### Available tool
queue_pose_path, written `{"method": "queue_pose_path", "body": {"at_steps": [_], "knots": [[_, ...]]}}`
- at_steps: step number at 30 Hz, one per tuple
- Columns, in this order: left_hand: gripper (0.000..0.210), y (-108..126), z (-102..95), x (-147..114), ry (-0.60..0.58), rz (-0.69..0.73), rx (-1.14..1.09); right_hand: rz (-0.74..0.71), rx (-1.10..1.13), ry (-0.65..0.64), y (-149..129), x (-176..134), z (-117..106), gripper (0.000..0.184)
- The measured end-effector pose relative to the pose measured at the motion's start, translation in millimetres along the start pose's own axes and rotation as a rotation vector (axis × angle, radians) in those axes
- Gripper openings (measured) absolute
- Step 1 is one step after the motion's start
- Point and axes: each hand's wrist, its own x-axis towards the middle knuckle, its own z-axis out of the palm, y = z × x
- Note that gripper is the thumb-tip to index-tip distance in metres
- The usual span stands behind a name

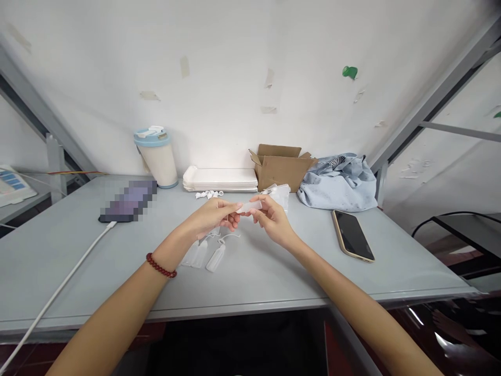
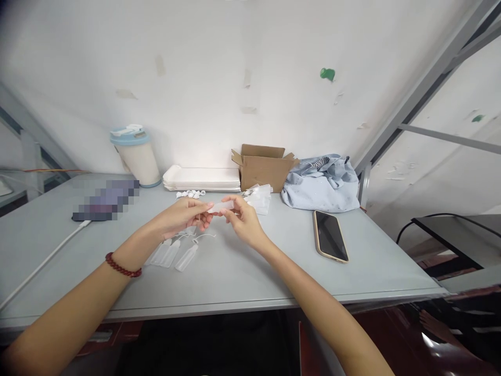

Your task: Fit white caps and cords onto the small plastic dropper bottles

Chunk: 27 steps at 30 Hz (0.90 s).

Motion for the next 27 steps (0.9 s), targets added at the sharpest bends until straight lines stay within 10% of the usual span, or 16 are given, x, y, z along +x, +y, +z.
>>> {"method": "queue_pose_path", "body": {"at_steps": [8, 20, 27], "knots": [[0.041, 0, 7.1, 0, 0.068, 0.076, 0.137, 0.016, -0.095, 0.076, -1, 0, -2, 0.029], [0.025, -6, 17.3, 2, 0.322, 0.621, 0.795, 0.118, 0.123, 0.097, -1, 5, -6, 0.046], [0.031, -2, 18.4, -1, 0.241, 0.472, 0.687, 0.105, 0.122, 0.086, -1, 6, -5, 0.042]]}}
